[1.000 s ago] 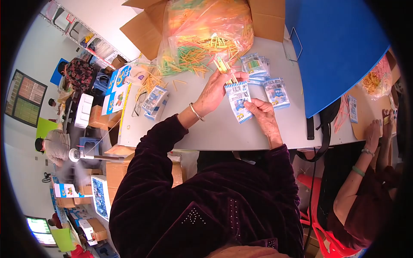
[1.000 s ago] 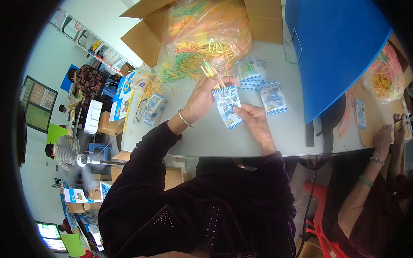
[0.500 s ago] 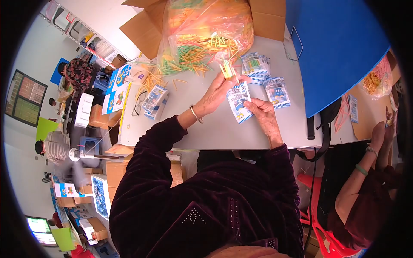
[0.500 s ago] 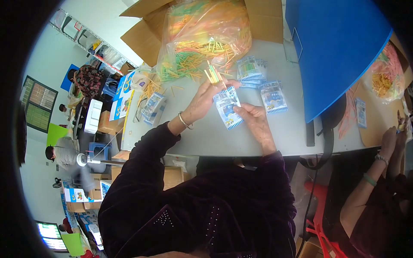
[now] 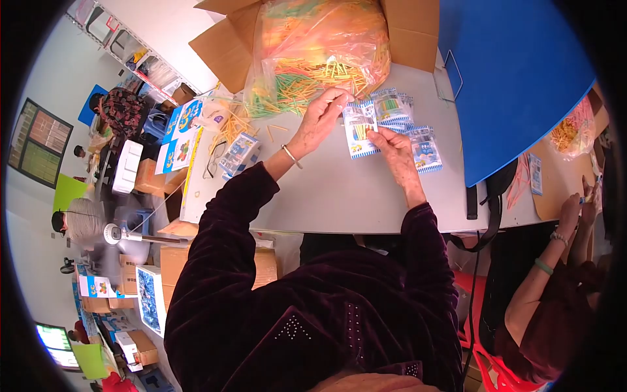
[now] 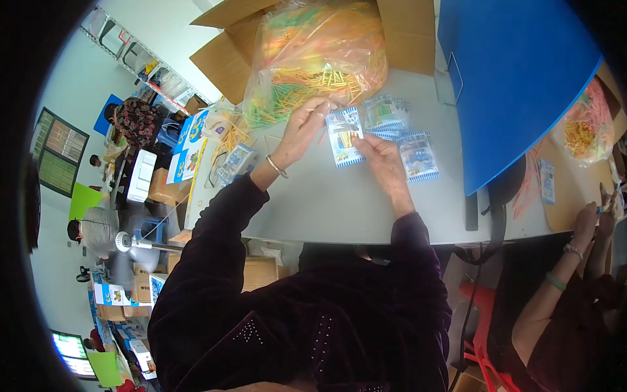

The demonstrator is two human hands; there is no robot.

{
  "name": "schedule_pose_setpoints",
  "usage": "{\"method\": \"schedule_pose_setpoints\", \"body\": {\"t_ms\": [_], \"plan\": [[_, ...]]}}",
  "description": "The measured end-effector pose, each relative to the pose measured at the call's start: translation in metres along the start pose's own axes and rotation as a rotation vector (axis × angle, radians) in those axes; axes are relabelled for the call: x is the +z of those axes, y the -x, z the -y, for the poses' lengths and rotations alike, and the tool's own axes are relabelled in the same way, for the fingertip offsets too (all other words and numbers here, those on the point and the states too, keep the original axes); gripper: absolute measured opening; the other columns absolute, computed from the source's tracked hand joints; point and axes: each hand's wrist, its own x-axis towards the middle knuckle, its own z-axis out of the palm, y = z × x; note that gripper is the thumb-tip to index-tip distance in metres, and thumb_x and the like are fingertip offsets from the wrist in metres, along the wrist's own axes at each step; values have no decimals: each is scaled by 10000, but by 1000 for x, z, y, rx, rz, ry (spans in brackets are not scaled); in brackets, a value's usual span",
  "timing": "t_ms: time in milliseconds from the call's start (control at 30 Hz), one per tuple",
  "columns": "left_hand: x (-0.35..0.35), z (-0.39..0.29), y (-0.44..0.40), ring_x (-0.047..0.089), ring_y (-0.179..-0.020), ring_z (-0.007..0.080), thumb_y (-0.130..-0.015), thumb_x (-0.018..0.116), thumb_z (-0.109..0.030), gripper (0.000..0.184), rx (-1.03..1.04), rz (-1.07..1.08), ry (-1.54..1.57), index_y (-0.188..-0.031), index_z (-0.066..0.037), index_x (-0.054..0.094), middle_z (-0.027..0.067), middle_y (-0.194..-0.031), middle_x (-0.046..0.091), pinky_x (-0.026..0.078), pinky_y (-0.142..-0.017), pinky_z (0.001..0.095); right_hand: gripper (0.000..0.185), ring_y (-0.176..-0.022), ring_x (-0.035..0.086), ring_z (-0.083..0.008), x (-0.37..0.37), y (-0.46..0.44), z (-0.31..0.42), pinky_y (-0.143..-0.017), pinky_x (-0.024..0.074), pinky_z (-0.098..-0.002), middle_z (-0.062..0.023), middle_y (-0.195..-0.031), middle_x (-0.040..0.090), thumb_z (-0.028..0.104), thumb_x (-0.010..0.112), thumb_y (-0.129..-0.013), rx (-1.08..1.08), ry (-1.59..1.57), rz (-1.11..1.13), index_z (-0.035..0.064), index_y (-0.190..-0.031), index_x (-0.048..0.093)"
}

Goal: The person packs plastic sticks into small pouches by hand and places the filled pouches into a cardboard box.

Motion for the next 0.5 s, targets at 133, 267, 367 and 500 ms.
{"method": "schedule_pose_setpoints", "body": {"t_ms": [133, 267, 367, 500], "plan": [[2, -6, -2, 544, -820, 101, -980, 320, -268, 317, -77, -39, 112, -1079, -12, 478, 137, -1103, 566, 455, -618, 226, 233, -672, 526, -45, 1, 0, -1, -632, 424, -201, -1, -779, 634, 177, 593, -857, 16, 11, -17, -11, -981, 649], [-9, -11, -7, 515, -1066, 211, -981, 271, -333, 411, -71, -5, 182, -1076, 9, 478, 180, -1161, 545, 405, -884, 330, 236, -679, 528, -45, 0, 5, 3, -634, 425, -200, 1, -784, 636, 169, 591, -856, 41, -2, 4, -13, -996, 646], [-15, -13, -11, 475, -1153, 257, -970, 300, -322, 402, -146, 120, 341, -1085, 16, 485, 206, -1209, 515, 351, -979, 373, 227, -692, 535, -47, -2, 5, 0, -643, 430, -200, -3, -793, 639, 151, 580, -860, 48, -7, 22, -13, -1003, 645], [-13, -17, -14, 497, -1128, 241, -926, 421, -292, 351, -247, 349, 612, -1037, 27, 517, 178, -1196, 538, 394, -948, 330, 238, -718, 536, -51, 0, 13, 10, -668, 429, -203, -3, -808, 639, 176, 618, -848, 145, -112, 70, 2, -1008, 649]]}}
